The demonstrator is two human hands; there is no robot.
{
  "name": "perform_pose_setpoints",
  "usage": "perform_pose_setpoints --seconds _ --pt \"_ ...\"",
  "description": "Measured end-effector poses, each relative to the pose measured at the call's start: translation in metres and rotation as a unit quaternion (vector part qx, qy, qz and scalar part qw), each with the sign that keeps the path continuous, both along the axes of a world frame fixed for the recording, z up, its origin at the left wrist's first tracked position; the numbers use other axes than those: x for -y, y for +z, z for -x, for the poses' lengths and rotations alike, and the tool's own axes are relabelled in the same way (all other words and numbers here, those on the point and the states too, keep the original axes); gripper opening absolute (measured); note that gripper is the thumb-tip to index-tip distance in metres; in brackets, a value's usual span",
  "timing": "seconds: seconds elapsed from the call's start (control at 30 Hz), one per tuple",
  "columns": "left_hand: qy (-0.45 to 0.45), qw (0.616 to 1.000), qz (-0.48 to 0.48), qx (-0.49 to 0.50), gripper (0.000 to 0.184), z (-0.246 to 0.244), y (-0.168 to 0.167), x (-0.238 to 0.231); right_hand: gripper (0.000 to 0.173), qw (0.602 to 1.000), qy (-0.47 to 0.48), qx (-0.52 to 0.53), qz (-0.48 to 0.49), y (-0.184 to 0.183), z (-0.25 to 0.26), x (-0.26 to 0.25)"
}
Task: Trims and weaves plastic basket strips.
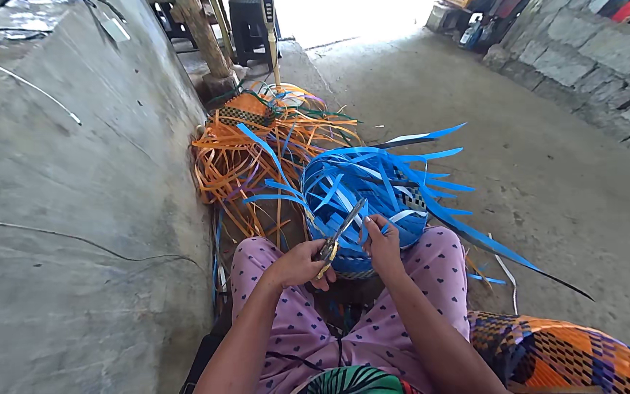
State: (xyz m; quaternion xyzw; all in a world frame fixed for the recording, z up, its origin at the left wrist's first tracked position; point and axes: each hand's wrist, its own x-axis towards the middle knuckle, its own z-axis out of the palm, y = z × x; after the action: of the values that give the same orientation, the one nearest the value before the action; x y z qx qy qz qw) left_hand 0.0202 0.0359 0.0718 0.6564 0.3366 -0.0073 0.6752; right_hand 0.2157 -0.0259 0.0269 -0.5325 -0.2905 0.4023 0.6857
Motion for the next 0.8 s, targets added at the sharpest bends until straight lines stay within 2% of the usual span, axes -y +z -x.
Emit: perform_pose_setpoints --seconds 0.13,0.23,0.3,0.37,0.47,0.57,0.7,0.8 --pt "0.028 0.999 -0.005 0.018 0.044 0.005 -0.009 0.004 0.023 1.0 -0.001 0.001 -0.008 0.002 0.001 0.001" --pt "0.161 0.985 -0.035 0.047 0.037 0.007 -0.02 0.005 0.023 1.0 0.003 -0.003 -0.031 0.003 0.0 0.002" --pt "0.313 0.945 -0.051 0.087 0.031 0.002 -0.034 0.002 0.024 0.998 0.013 0.007 -0.054 0.003 0.0 0.003" --pt "0.451 0.881 -0.054 0.132 0.026 -0.007 -0.05 -0.011 0.024 0.996 0.027 0.034 -0.073 0.003 0.002 0.004" --pt "0.56 0.808 -0.05 0.176 0.026 -0.019 -0.064 -0.045 0.022 0.992 0.044 0.074 -0.095 0.003 0.007 0.006" --pt "0.578 0.788 -0.023 0.211 0.024 -0.032 -0.066 -0.075 0.023 0.987 0.05 0.098 -0.114 0.004 0.01 0.005" --pt "0.544 0.808 0.038 0.224 0.023 -0.038 -0.066 -0.096 0.022 0.978 0.066 0.138 -0.143 0.005 0.011 0.003" --pt "0.541 0.802 -0.017 0.251 0.022 -0.031 -0.068 -0.098 0.022 0.97 0.092 0.156 -0.16 0.013 0.012 0.001"
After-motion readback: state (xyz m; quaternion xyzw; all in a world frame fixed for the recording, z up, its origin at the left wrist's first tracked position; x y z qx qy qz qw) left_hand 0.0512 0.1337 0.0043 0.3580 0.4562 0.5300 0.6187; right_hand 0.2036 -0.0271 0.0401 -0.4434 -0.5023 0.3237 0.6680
